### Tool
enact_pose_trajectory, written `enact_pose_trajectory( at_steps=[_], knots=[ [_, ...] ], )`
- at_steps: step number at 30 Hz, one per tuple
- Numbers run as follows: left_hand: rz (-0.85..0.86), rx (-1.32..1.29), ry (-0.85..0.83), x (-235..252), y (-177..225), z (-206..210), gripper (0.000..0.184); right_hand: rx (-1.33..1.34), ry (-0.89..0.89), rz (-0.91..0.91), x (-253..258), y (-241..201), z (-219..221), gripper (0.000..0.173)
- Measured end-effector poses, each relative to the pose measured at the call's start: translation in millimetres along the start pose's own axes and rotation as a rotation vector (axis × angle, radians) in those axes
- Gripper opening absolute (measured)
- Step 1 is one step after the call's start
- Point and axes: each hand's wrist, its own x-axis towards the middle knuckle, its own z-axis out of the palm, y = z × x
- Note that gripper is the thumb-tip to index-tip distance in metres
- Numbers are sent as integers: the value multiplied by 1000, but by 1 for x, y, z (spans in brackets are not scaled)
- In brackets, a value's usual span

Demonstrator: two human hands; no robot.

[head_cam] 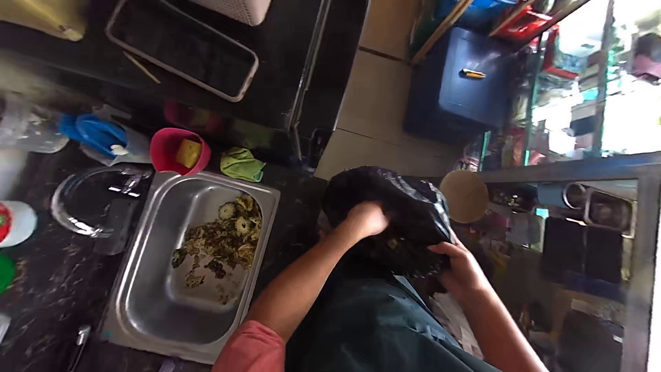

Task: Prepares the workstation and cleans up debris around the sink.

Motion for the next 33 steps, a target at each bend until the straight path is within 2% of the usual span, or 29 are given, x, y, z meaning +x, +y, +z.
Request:
enact_pose_trajectory(
  at_steps=[3, 5, 8, 10, 11, 14, 16, 20, 22, 25, 27, 28, 30, 31, 32, 33],
  knots=[
    [231, -25, 132, -45, 0, -24, 56, 83, 5, 46, -21, -46, 1, 35],
    [407, -3, 243, -81, -9, -38, 63, 145, -122, 71, -40, -82, 2, 16],
    [590, 152, 397, -150, -15, -51, 83, 142, -486, 77, -68, -128, 5, 17],
    [625, 353, 493, -197, -14, -52, 88, 97, -631, 80, -84, -149, 20, 20],
    [622, 441, 531, -219, -15, -51, 81, 63, -666, 76, -90, -154, 29, 20],
    [550, 607, 652, -273, -22, -48, 41, 46, -827, 20, -86, -143, 52, 25],
    [480, 639, 726, -298, -29, -47, 26, 95, -925, -17, -76, -127, 66, 27],
    [458, 643, 803, -325, -40, -30, 18, 94, -925, -94, -89, -110, 79, 28],
    [495, 649, 895, -348, -33, -30, 20, 21, -958, -168, -114, -122, 78, 32],
    [550, 647, 987, -385, -13, -37, 25, -56, -1081, -184, -136, -147, 76, 32],
    [546, 648, 1018, -390, -10, -38, 25, -71, -999, -287, -139, -134, 81, 26],
    [526, 647, 1017, -382, -15, -37, 23, -35, -949, -275, -131, -120, 82, 24],
    [466, 619, 933, -350, -39, -33, 19, -59, -698, -181, -109, -94, 84, 22],
    [431, 595, 851, -332, -54, -32, 20, -128, -578, -138, -95, -83, 84, 26],
    [409, 583, 784, -317, -67, -31, 20, -253, -522, -159, -83, -77, 81, 40],
    [409, 575, 747, -307, -75, -29, 20, -427, -539, -253, -74, -78, 78, 62]
  ],
)
